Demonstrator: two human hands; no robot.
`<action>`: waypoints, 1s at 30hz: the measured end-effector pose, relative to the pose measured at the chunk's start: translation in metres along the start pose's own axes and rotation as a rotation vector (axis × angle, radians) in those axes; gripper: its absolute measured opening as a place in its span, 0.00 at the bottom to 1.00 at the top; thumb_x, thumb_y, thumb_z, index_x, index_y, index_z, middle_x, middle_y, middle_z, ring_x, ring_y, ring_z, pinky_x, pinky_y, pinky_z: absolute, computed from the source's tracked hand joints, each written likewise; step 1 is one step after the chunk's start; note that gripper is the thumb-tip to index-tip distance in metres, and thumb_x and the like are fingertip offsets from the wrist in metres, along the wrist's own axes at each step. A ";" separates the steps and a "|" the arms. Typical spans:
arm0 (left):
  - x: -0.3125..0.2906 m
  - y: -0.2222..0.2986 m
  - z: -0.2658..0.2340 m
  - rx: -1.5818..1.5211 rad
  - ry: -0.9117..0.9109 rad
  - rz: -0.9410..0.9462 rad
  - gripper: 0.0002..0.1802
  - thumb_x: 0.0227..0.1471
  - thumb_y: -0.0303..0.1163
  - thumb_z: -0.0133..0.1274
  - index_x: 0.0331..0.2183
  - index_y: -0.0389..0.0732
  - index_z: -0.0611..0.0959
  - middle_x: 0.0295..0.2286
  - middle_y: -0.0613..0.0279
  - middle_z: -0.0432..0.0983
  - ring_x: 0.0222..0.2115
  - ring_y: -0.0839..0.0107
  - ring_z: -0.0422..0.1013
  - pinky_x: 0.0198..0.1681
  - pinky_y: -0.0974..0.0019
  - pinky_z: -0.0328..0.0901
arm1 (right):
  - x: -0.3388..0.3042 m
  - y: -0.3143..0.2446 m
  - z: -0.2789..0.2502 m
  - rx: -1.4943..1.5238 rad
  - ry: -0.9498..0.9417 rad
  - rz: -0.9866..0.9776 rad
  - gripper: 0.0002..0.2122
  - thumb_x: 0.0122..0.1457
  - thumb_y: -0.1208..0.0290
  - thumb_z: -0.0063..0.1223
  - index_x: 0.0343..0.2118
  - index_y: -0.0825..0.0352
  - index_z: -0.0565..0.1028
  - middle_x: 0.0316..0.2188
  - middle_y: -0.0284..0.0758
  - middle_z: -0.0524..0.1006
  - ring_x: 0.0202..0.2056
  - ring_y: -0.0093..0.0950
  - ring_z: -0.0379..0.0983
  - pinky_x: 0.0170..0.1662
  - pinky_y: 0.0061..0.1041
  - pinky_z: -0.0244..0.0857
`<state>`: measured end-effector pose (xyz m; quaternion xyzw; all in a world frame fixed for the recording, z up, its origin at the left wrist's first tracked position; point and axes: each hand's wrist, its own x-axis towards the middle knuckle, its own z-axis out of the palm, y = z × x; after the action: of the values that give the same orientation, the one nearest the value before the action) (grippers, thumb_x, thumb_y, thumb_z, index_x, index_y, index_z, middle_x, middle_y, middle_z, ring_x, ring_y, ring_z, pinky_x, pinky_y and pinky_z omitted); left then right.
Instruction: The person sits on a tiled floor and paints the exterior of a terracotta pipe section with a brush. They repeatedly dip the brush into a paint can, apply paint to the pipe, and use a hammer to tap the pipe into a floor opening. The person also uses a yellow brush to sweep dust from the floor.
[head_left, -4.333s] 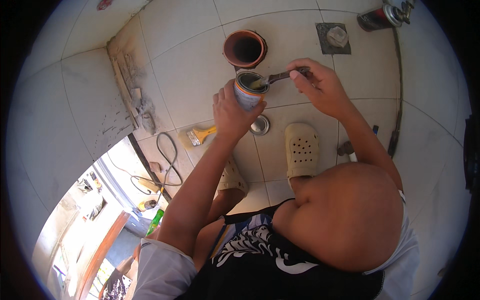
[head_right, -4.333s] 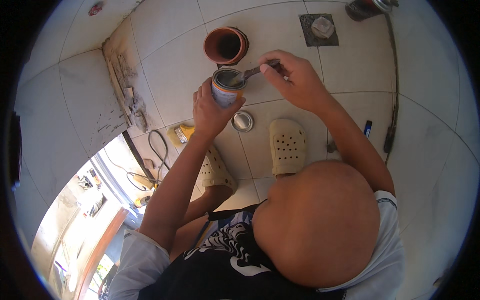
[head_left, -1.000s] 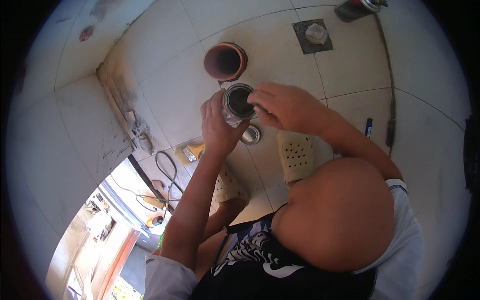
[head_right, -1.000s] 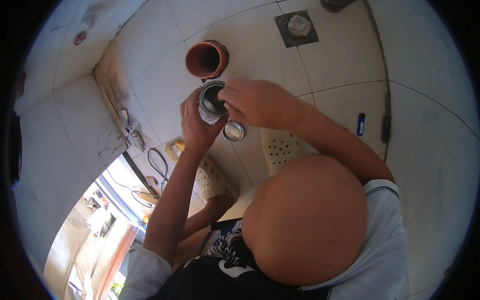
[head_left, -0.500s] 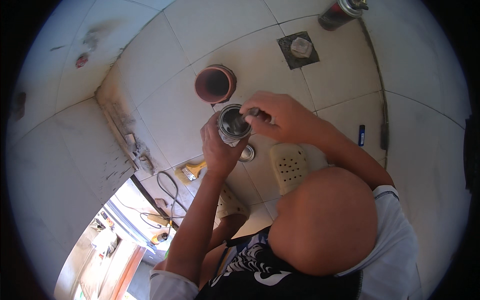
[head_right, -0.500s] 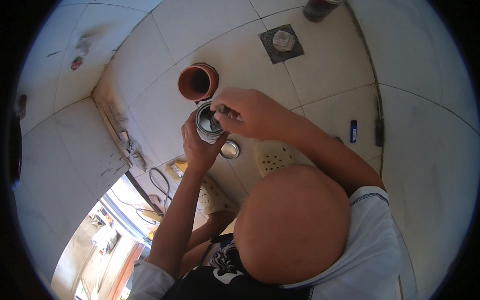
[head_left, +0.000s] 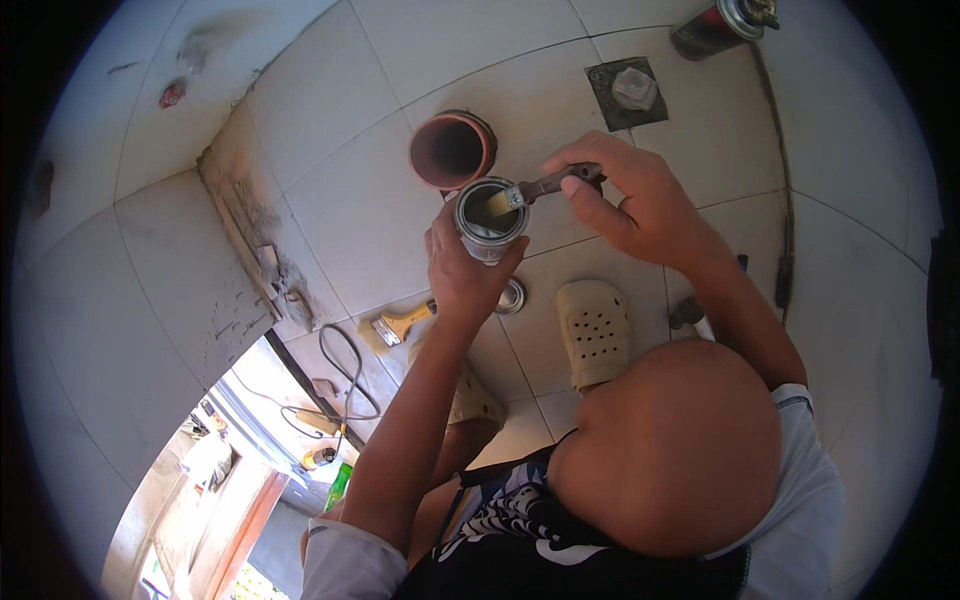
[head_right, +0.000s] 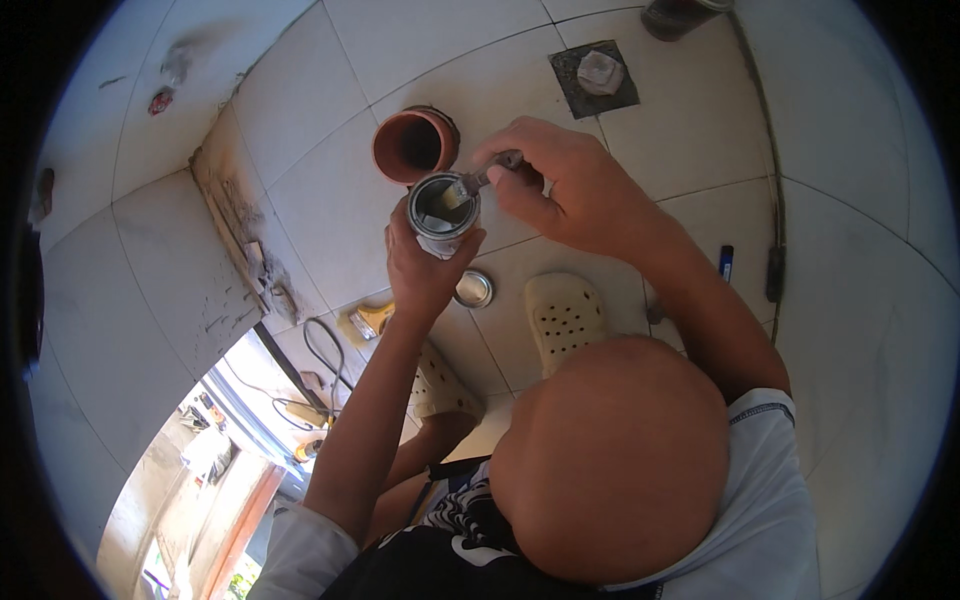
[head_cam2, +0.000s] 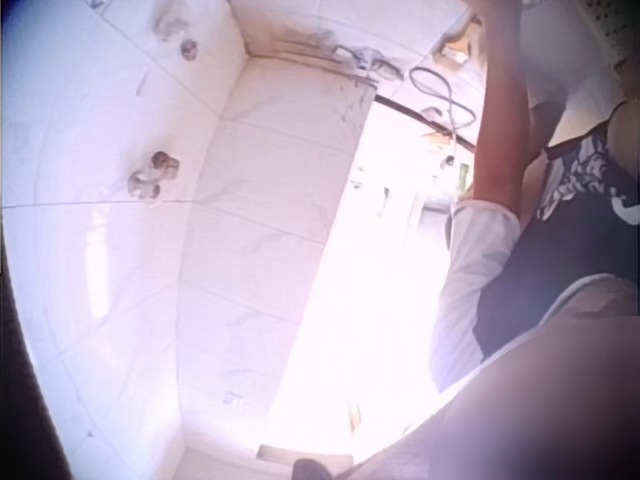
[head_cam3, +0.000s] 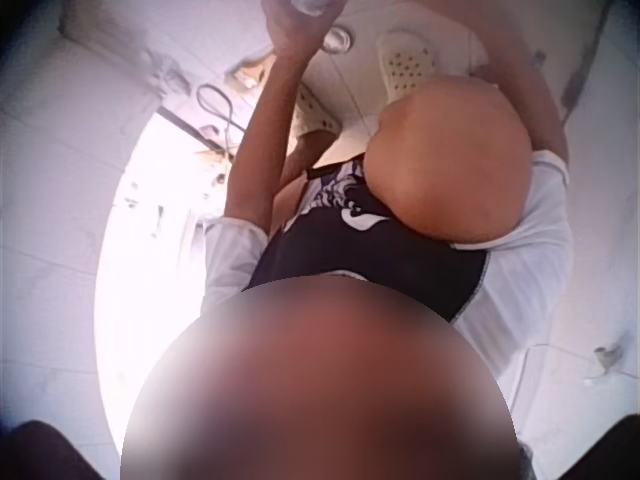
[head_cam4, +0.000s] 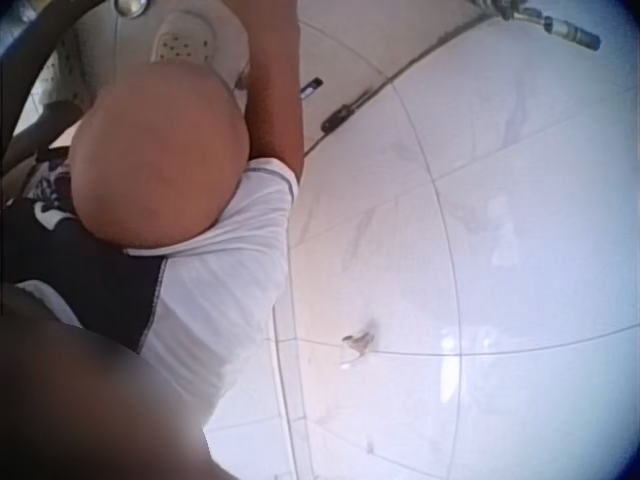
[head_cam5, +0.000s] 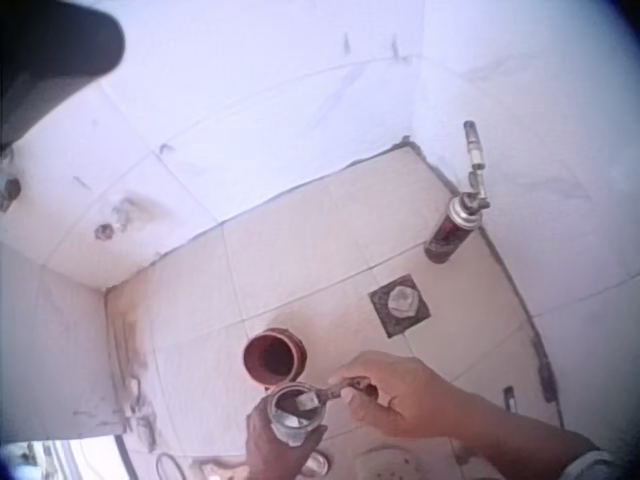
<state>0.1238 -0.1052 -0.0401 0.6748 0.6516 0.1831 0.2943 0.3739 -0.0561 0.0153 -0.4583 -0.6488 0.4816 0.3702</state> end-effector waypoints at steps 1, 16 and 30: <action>0.000 0.000 0.001 -0.004 -0.005 -0.012 0.49 0.40 0.42 0.76 0.59 0.40 0.68 0.51 0.50 0.76 0.52 0.46 0.71 0.56 0.46 0.65 | 0.000 0.000 -0.001 -0.005 0.007 0.002 0.10 0.66 0.73 0.54 0.48 0.68 0.78 0.37 0.37 0.79 0.35 0.29 0.75 0.40 0.26 0.69; -0.004 -0.011 0.002 -0.040 -0.059 -0.180 0.44 0.40 0.47 0.77 0.53 0.36 0.74 0.45 0.48 0.79 0.48 0.55 0.78 0.51 0.54 0.71 | 0.016 0.020 -0.002 -0.134 0.214 -0.132 0.08 0.64 0.75 0.58 0.45 0.68 0.77 0.32 0.35 0.77 0.29 0.26 0.73 0.35 0.25 0.69; -0.009 -0.016 -0.004 -0.055 -0.098 -0.193 0.49 0.40 0.48 0.76 0.56 0.36 0.69 0.48 0.46 0.76 0.52 0.45 0.71 0.55 0.46 0.67 | 0.037 0.066 0.042 -0.269 0.163 -0.162 0.10 0.64 0.73 0.57 0.47 0.67 0.76 0.39 0.39 0.78 0.35 0.41 0.78 0.38 0.36 0.74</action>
<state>0.1081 -0.1142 -0.0455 0.6085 0.6932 0.1386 0.3605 0.3397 -0.0248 -0.0573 -0.4874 -0.7099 0.3203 0.3948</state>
